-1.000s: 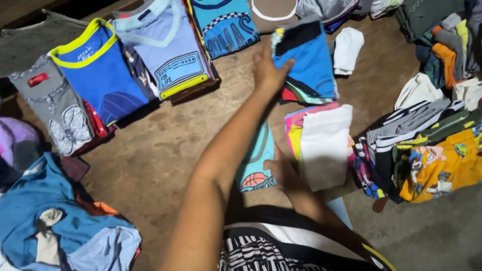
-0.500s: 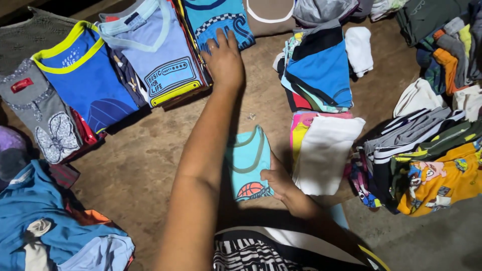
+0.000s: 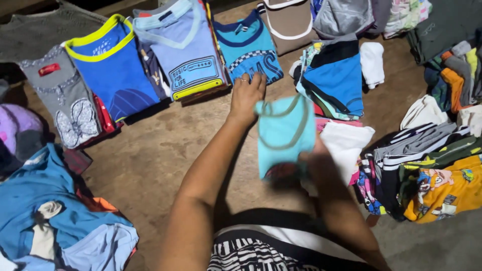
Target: Folding various pieces of children's clothing on a wooden surface.
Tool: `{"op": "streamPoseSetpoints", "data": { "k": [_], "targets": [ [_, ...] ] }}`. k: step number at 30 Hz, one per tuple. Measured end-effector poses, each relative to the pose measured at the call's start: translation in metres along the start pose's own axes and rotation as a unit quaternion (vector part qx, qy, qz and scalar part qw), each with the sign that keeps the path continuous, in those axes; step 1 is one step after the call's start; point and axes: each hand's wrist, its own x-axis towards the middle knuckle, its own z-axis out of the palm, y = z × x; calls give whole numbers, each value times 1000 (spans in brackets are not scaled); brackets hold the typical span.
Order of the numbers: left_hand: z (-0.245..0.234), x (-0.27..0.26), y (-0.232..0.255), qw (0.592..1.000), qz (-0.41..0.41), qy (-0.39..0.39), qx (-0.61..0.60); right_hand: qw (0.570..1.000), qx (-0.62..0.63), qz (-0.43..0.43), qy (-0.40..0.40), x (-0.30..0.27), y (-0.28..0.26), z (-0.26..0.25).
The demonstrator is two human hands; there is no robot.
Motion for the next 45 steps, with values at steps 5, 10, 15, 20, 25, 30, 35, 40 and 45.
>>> {"op": "streamPoseSetpoints", "data": {
  "k": [5,10,15,20,25,30,35,40,45],
  "targets": [
    [9,-30,-7,990,-56,57,-120,999,-24,-8,38,63,-45,12],
    [45,-37,-14,764,-328,130,-540,991,99,17,88,159,-46,-12],
    [13,-4,-22,472,-337,165,-798,984,179,-21,13,219,-52,-11],
    [-3,7,-18,694,-365,131,-607,987,37,97,119,249,-4,-43],
    [-10,5,-5,842,-319,149,-410,983,-76,70,155,236,5,-40],
    [3,-7,-4,864,-332,114,-361,969,-176,8,174,223,32,-64],
    [-29,8,3,896,-323,46,-302,941,-269,-4,204,240,-9,-44],
    [-23,9,27,970,-233,-18,-64,867,-424,-121,233,282,-34,-25],
    [-12,15,22,988,-118,-98,-27,778,-553,-282,90,308,-56,3]
  ]
}}
